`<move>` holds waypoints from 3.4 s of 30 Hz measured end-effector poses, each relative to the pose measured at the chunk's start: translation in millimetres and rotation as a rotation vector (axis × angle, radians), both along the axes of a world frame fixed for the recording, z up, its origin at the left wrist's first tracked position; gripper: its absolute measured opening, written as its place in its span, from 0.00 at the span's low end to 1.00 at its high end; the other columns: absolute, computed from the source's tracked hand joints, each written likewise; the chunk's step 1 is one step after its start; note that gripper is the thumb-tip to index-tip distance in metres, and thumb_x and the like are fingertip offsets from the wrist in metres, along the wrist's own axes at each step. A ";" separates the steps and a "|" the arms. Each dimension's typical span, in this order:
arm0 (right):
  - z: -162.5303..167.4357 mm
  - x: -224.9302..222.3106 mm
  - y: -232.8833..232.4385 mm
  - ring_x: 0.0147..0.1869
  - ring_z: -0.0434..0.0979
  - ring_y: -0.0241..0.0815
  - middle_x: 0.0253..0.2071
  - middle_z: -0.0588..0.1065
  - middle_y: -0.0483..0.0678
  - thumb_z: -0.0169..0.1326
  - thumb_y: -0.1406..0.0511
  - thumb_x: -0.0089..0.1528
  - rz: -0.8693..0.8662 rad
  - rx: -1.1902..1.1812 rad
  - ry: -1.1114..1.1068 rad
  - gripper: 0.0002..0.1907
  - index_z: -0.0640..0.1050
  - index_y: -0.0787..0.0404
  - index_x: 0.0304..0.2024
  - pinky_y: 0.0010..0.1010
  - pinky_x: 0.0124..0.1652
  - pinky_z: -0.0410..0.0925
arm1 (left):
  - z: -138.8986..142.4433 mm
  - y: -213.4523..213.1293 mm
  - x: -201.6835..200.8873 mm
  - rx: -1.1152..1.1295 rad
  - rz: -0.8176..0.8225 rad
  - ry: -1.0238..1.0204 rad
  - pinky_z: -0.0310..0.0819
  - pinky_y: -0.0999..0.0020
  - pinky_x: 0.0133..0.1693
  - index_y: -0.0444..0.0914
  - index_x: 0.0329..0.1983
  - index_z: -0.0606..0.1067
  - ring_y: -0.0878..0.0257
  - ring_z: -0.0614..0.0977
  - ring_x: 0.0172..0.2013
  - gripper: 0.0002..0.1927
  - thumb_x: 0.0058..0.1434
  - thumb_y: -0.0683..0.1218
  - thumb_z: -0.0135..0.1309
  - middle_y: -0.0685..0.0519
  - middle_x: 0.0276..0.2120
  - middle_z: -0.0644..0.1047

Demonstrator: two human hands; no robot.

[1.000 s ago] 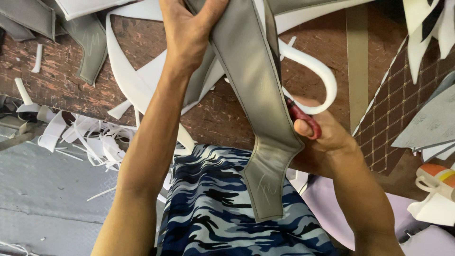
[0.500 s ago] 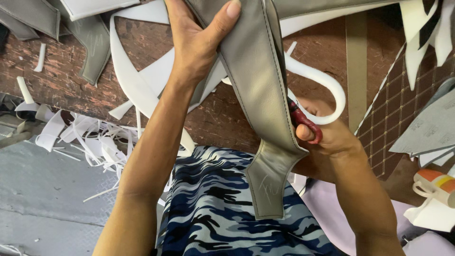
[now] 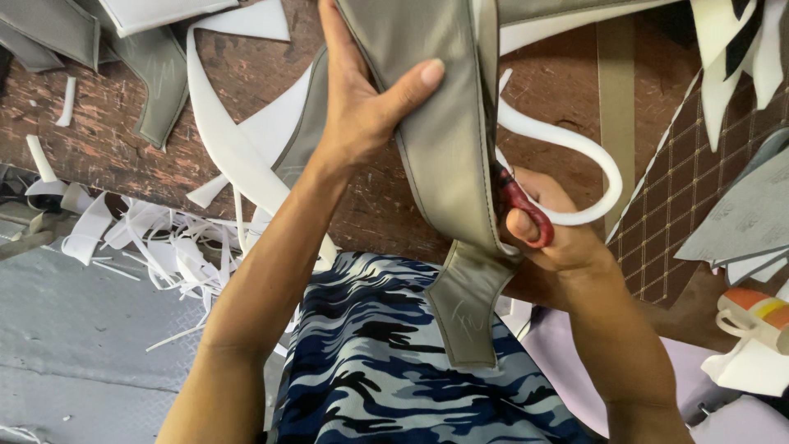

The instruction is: The person holds padded fabric panels over a cluttered work table and uses red-handled scissors to trim excess white foam and fabric from the curved edges of each panel, turning the pieces as they cut and setting trimmed pieces aside.

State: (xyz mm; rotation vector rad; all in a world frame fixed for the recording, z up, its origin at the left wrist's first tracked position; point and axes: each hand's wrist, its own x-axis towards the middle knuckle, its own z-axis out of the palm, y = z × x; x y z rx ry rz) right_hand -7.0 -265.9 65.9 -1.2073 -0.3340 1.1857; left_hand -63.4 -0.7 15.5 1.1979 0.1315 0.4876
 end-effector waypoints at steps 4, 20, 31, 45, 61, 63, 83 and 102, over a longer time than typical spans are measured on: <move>6.1 -4.3 9.9 0.52 0.74 0.30 0.52 0.75 0.43 0.69 0.47 0.55 -0.030 0.028 0.050 0.44 0.70 0.69 0.61 0.21 0.51 0.69 | -12.1 -12.5 -5.3 -0.057 -0.025 0.011 0.77 0.55 0.65 0.39 0.72 0.46 0.53 0.74 0.62 0.45 0.69 0.43 0.70 0.41 0.63 0.68; -48.9 -39.0 -24.4 0.57 0.75 0.37 0.53 0.75 0.47 0.68 0.57 0.59 -0.171 0.154 0.321 0.35 0.70 0.66 0.61 0.29 0.55 0.70 | -19.3 31.8 3.7 -0.232 -0.069 0.034 0.86 0.53 0.54 0.35 0.65 0.63 0.53 0.84 0.50 0.30 0.68 0.45 0.67 0.42 0.53 0.76; -44.9 -34.1 -24.7 0.33 0.76 0.34 0.36 0.76 0.49 0.67 0.61 0.62 -0.054 0.196 0.354 0.34 0.69 0.69 0.66 0.20 0.30 0.69 | -12.2 29.4 0.7 -0.253 -0.101 0.054 0.86 0.54 0.58 0.35 0.66 0.61 0.53 0.83 0.54 0.33 0.66 0.46 0.68 0.43 0.55 0.77; -27.1 -32.2 2.2 0.33 0.74 0.33 0.35 0.74 0.47 0.65 0.56 0.65 -0.101 0.198 0.336 0.29 0.72 0.72 0.55 0.22 0.32 0.68 | -10.7 8.9 -5.7 -0.161 -0.144 0.252 0.84 0.56 0.52 0.34 0.67 0.59 0.53 0.85 0.52 0.42 0.57 0.51 0.69 0.42 0.54 0.78; -17.1 -45.0 16.2 0.48 0.80 0.33 0.51 0.78 0.49 0.71 0.52 0.55 -0.186 0.082 0.194 0.44 0.69 0.72 0.63 0.23 0.46 0.74 | -2.8 -0.2 -14.3 -0.292 -0.283 0.174 0.84 0.58 0.54 0.31 0.64 0.67 0.57 0.83 0.51 0.31 0.63 0.46 0.67 0.46 0.51 0.79; -15.4 -45.5 18.1 0.52 0.79 0.34 0.53 0.77 0.49 0.70 0.52 0.57 -0.189 0.127 0.197 0.44 0.68 0.72 0.64 0.26 0.51 0.73 | -1.6 -2.5 -15.7 -0.247 -0.294 0.175 0.82 0.60 0.56 0.32 0.65 0.67 0.59 0.82 0.53 0.31 0.64 0.45 0.67 0.47 0.53 0.79; -15.0 -59.2 12.5 0.42 0.73 0.30 0.43 0.74 0.46 0.67 0.43 0.59 -0.011 0.112 0.030 0.49 0.68 0.74 0.66 0.20 0.42 0.67 | 2.1 58.0 18.2 -0.325 0.041 0.005 0.83 0.61 0.45 0.27 0.54 0.71 0.56 0.83 0.39 0.19 0.67 0.40 0.66 0.43 0.41 0.78; -11.7 -47.4 14.1 0.37 0.69 0.35 0.36 0.71 0.48 0.66 0.48 0.62 -0.076 0.289 0.164 0.42 0.68 0.75 0.61 0.25 0.38 0.64 | 12.4 20.4 3.9 -0.256 -0.174 0.030 0.87 0.55 0.55 0.35 0.65 0.64 0.55 0.85 0.50 0.31 0.65 0.44 0.68 0.43 0.52 0.78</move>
